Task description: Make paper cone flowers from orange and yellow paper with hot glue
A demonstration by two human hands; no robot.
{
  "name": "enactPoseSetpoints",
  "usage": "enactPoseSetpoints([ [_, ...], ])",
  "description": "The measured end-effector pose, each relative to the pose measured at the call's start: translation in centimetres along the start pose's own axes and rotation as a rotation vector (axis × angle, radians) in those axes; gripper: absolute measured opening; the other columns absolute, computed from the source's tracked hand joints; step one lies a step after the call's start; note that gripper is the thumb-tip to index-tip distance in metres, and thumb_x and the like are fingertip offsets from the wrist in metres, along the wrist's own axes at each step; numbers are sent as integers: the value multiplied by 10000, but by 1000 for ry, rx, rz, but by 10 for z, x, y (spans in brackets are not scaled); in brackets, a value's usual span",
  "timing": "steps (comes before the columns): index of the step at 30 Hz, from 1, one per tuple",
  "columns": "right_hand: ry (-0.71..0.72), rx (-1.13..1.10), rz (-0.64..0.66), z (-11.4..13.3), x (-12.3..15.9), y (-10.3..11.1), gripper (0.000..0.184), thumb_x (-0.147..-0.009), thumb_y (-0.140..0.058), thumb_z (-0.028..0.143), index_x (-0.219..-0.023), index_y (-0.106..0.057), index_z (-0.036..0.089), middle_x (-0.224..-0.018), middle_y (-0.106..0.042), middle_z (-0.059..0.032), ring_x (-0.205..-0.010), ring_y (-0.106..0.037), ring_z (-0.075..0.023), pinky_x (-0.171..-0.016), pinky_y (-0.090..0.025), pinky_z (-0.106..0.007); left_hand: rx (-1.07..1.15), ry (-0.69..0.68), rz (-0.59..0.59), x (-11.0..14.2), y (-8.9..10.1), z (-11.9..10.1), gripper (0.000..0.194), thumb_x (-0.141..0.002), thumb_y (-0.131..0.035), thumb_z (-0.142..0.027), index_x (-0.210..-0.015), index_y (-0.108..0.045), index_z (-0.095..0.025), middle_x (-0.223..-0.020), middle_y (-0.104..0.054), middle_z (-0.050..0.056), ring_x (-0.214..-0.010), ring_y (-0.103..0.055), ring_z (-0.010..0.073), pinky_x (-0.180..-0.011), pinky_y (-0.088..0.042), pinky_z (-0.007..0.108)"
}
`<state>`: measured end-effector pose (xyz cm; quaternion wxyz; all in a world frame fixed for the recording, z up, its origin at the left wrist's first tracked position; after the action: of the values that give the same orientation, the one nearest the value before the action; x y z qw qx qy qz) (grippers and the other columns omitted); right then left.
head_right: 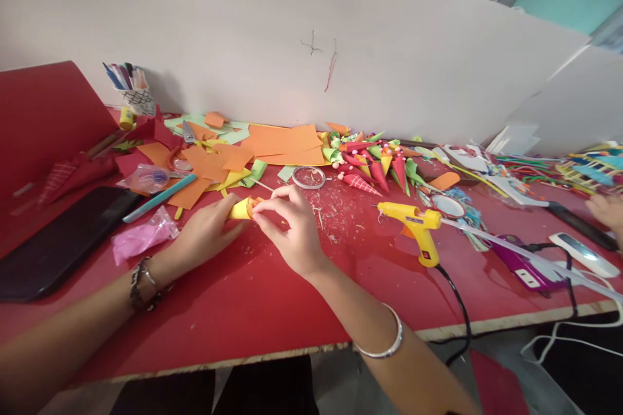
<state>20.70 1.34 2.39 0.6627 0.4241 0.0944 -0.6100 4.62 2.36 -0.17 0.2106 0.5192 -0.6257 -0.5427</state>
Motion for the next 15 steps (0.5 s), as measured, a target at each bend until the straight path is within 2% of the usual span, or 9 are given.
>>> enactPoseSetpoints([
  [5,-51,-2,-37,-3,0,-3,64,-784,-518,218,-803,-575,240,-831,-477,-15,-840,-505,-151,-794,-421,-338,-58,-31,-84,2,0,-1,144,-796,-397,-268,-894,-374,-164,-791,-570,65,-641,-559,168,-520,-382,245],
  [15,-87,-15,-22,-8,1,-6,67,-791,-505,227,-759,-564,221,-830,-472,-17,-836,-504,-151,-776,-421,-326,-108,-42,-51,3,0,-7,153,-813,-363,-278,-906,-350,-158,-762,-538,51,-594,-544,154,-469,-353,236],
])
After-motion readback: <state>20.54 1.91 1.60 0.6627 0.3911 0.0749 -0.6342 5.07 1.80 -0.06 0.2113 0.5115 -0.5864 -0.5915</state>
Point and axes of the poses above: each hand's wrist, its own x-axis away from the middle knuckle, its own y-axis out of the back of the hand, z = x × y, the point moved 2 cm from there along -x, towards the middle knuckle
